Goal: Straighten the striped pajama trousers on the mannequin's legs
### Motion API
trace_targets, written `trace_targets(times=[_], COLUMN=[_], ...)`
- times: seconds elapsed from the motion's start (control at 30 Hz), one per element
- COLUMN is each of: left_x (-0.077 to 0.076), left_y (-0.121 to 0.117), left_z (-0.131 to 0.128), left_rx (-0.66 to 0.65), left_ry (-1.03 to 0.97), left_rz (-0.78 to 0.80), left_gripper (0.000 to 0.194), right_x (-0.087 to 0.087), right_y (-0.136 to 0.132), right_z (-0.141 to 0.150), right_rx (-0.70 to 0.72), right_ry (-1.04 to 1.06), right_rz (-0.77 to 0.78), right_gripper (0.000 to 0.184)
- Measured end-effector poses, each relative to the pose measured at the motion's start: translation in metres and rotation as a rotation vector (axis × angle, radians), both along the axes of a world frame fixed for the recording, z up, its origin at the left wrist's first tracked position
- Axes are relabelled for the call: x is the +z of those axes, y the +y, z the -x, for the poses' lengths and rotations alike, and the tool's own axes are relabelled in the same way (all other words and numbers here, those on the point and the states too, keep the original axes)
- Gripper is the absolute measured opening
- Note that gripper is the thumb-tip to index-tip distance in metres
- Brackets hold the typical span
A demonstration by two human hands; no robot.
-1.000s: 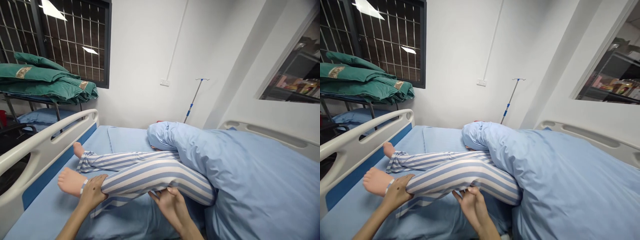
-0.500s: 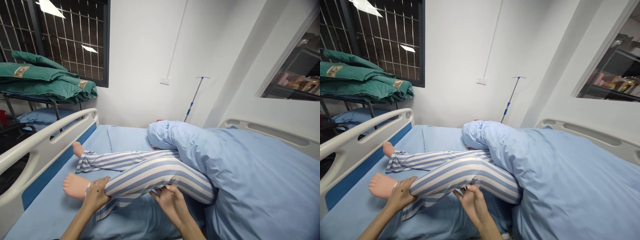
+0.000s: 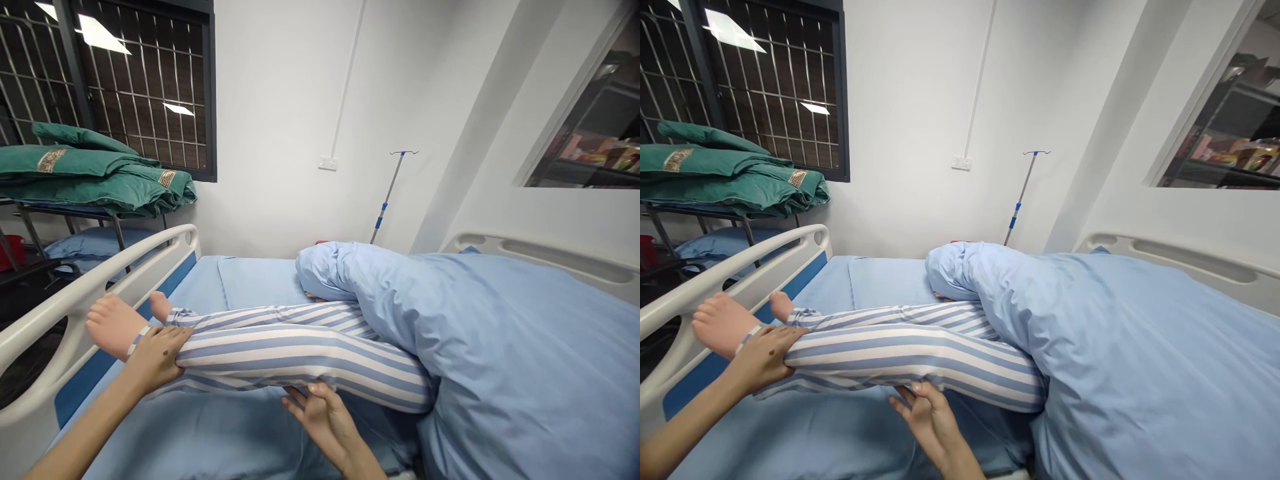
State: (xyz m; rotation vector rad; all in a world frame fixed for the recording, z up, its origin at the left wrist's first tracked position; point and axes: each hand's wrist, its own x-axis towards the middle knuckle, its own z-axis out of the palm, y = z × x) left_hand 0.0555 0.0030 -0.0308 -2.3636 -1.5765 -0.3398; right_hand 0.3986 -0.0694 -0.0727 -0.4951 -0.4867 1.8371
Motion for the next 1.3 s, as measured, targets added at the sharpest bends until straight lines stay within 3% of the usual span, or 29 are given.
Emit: trace_targets(times=[0.2, 0.6, 0.77, 0.97, 1.3], left_x=[0.012, -0.003, -0.010, -0.028, -0.078], left_y=[0.008, 0.023, 0.034, 0.042, 0.048], left_z=[0.014, 0.021, 0.023, 0.034, 0.038], left_rx=[-0.019, -0.025, -0.020, -0.023, 0.013], left_ry=[0.134, 0.266, 0.272, 0.217, 0.128], left_rz=[0.015, -0.024, 0.004, 0.042, 0.145], left_gripper=[0.043, 0.043, 0.043, 0.049, 0.058], right_x=[-0.027, -0.073, -0.084, -0.093, -0.119], right_y=[0.008, 0.031, 0.040, 0.042, 0.049], right_z=[0.013, 0.031, 0.034, 0.035, 0.039], right_rx=[0.036, 0.039, 0.031, 0.020, -0.020], right_ry=[0.039, 0.038, 0.033, 0.032, -0.077], right_rz=[0.097, 0.281, 0.301, 0.302, 0.456], right_gripper=[0.016, 0.017, 0.020, 0.019, 0.021])
